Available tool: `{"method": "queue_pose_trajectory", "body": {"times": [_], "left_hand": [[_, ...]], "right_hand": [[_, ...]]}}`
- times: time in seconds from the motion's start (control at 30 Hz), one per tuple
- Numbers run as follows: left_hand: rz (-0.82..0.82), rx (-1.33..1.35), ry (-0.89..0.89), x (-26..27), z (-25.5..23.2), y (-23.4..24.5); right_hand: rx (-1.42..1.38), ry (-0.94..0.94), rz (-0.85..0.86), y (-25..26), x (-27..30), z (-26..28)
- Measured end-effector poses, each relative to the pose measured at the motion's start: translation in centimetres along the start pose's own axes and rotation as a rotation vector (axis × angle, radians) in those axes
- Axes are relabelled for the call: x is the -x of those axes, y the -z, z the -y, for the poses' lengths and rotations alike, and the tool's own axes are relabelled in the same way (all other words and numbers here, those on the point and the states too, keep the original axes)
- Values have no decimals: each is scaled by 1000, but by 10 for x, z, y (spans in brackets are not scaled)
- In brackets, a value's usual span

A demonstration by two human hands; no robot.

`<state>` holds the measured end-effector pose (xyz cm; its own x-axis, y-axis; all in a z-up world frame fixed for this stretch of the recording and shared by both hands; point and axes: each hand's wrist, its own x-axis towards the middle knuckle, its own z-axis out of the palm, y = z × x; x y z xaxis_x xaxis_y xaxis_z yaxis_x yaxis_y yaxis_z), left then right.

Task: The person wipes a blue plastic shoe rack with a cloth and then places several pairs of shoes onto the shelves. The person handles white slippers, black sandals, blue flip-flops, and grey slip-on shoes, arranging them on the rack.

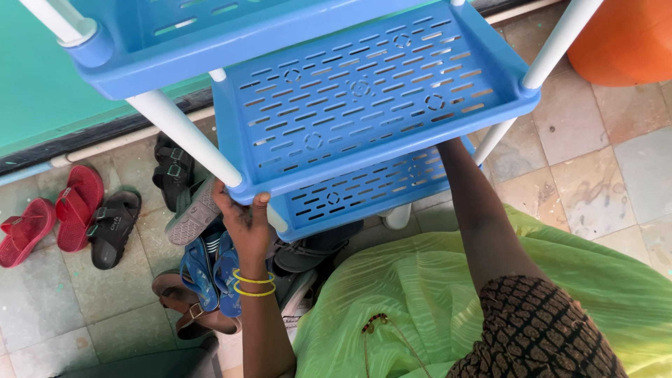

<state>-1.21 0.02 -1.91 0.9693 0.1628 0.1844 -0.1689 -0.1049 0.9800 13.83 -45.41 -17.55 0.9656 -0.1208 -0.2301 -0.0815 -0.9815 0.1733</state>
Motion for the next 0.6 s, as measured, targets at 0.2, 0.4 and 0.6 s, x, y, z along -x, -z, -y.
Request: {"method": "queue_pose_trajectory", "body": {"times": [0.2,0.4,0.6], "left_hand": [[-2,-9,-2,-1,2,-1],[-15,-138,22,2,3,-1],[-19,-156,27,-2,4,-5]], "right_hand": [[-8,-24,-122,-1,-26,-13],[4,-9,-105,3,-11,-10],[60,-62,77,-9,52,1]]}}
